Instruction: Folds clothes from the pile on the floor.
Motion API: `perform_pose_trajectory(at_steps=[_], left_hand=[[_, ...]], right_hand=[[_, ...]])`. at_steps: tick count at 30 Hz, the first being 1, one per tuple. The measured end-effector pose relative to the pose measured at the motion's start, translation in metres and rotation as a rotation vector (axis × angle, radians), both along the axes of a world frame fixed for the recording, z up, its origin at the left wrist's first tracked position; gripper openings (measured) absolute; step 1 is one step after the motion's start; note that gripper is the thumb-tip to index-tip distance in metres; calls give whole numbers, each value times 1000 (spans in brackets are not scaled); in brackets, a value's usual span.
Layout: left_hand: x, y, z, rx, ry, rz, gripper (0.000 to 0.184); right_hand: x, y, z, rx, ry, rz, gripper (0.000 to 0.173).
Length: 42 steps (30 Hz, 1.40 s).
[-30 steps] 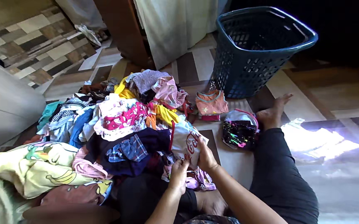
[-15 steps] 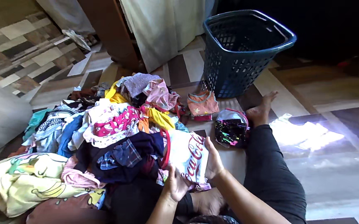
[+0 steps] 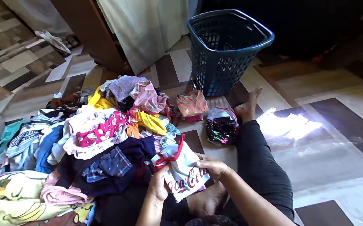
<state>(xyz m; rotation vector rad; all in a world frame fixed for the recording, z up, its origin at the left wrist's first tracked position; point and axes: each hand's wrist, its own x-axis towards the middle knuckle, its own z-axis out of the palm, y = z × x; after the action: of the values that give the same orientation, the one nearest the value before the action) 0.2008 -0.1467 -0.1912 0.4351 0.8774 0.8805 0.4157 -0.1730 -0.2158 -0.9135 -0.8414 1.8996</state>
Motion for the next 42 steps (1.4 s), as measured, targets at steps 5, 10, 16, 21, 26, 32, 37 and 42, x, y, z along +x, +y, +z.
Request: perform_pose_trajectory(at_steps=[5, 10, 16, 21, 26, 32, 37, 42], left_hand=[[2, 5, -9, -46, -36, 18, 44], [10, 17, -18, -170, 59, 96, 40], [21, 3, -25, -213, 217, -202, 24], [37, 8, -27, -112, 291, -177, 33], [51, 11, -44, 154, 414, -282, 54], [41, 13, -74, 207, 524, -333, 39], [21, 29, -118, 323, 861, -606, 42], [24, 33, -134, 474, 955, -744, 42]], right_hand=[[-12, 1, 1, -153, -97, -66, 26], [-15, 2, -5, -197, -53, -175, 22], [-12, 3, -13, -302, 90, -450, 20], [-7, -14, -39, 32, 243, -333, 98], [-30, -7, -23, -326, 101, -601, 31], [-25, 28, 1, -596, 79, -900, 23], [-1, 77, 36, -329, 110, -941, 25], [25, 149, 69, 8, 274, -988, 29]])
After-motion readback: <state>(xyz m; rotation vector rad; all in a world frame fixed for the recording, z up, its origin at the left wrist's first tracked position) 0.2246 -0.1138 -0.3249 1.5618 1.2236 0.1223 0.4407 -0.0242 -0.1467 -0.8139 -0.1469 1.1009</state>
